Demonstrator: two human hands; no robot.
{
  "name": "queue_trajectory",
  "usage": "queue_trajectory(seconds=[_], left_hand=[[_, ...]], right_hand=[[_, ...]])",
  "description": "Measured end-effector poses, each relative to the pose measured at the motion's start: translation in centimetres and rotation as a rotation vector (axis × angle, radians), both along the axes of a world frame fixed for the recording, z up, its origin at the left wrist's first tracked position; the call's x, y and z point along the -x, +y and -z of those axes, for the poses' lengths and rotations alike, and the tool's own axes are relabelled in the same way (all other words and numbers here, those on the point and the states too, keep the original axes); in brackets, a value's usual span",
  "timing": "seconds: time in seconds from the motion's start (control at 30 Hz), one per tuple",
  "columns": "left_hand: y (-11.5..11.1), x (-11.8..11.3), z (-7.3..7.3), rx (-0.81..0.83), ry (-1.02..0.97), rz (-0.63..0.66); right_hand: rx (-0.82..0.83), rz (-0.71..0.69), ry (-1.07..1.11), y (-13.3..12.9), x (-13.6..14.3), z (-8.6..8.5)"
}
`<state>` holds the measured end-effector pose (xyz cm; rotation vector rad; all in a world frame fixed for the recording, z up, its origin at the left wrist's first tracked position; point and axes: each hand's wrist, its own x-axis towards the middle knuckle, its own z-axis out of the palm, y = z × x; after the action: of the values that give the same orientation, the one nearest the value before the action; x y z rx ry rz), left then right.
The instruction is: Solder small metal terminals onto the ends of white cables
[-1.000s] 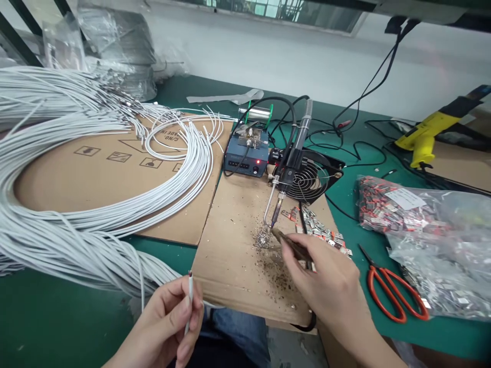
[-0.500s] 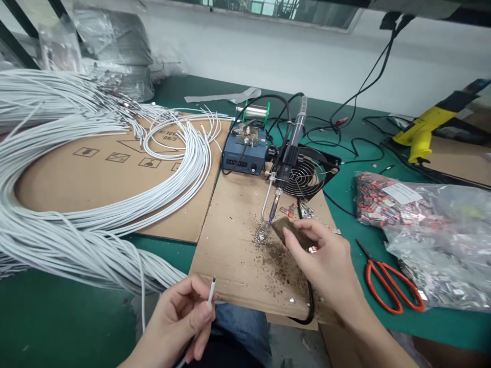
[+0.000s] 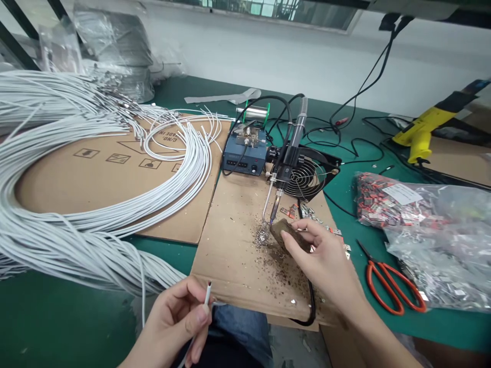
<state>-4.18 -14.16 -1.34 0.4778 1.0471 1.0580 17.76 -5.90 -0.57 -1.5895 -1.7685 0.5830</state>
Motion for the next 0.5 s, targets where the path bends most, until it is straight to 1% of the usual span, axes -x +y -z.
queue_trajectory(seconds=[0.1, 0.17, 0.23, 0.3, 0.37, 0.4, 0.47, 0.5], left_hand=[[0.0, 0.0, 0.2, -0.011, 0.005, 0.014], [0.0, 0.0, 0.2, -0.023, 0.007, 0.025], [0.0, -0.1, 0.1, -0.027, 0.009, 0.03], [0.1, -0.2, -0.1, -0.025, 0.01, 0.03], [0.2, -0.4, -0.2, -0.023, 0.013, 0.026], [0.4, -0.5, -0.3, -0.023, 0.018, 0.023], [0.6, -0.6, -0.1, -0.031, 0.033, 0.034], [0.7, -0.7, 0.1, -0.039, 0.04, 0.052]], right_hand=[[-0.013, -0.019, -0.024, -0.4, -0.1, -0.1], [-0.1, -0.021, -0.059, -0.7, 0.0, -0.1], [-0.226, -0.036, -0.168, -1.0, 0.3, 0.1], [-0.301, -0.072, -0.299, -1.2, 0.5, 0.5], [-0.302, -0.112, -0.372, -1.3, 0.3, 0.8], [-0.302, -0.115, -0.374, -1.2, -0.2, 0.8], [-0.331, -0.046, -0.373, -0.7, -2.1, 0.4], [-0.362, 0.028, -0.385, -0.3, -3.4, -0.1]])
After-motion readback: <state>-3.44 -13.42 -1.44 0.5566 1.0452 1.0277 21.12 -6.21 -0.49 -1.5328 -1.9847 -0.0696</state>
